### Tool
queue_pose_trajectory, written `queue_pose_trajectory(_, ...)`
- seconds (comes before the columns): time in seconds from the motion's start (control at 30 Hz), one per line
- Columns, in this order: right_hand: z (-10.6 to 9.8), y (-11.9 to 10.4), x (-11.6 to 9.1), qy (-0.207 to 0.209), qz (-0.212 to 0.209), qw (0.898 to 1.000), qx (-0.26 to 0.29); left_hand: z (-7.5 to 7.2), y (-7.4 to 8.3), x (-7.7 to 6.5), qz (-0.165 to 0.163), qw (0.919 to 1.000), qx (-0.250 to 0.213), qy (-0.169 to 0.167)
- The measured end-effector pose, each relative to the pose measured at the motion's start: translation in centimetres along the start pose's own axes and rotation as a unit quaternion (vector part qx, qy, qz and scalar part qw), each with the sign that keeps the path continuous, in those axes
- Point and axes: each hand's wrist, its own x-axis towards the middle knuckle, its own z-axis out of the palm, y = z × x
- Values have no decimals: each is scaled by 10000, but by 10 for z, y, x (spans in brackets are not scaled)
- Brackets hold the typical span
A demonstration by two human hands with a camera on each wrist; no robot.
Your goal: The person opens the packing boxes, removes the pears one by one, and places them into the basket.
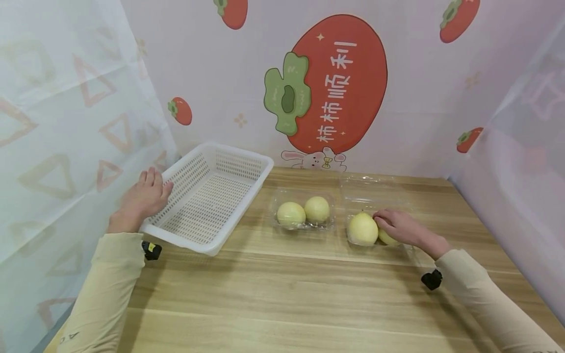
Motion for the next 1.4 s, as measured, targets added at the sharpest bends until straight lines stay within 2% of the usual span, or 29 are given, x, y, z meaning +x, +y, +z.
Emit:
queue_pose_trajectory(0.3,1,-1,-2,92,182,9998,-30,0,1,2,-5,10000,67,69)
queue_pose_trajectory(0.47,-1,0,-1,8,257,9997,11,3,0,2,-37,9999,-8,109)
queue_pose_trajectory(0.77,-20,1,2,81,12,9997,231,5,0,0,-5,9998,-35,185)
queue_pose_trajectory(0.9,-36,-4,8,124,-9,9997,226,4,1,-1,-31,9998,-59,203)
queue_pose_trajectory(1.17,-61,-20,27,515,-148,9986,-43,3,3,-2,-17,9998,-41,215)
queue_pose_trajectory(1.4,-69,-45,51,402,-233,9989,-73,0,3,-5,11,10000,36,72)
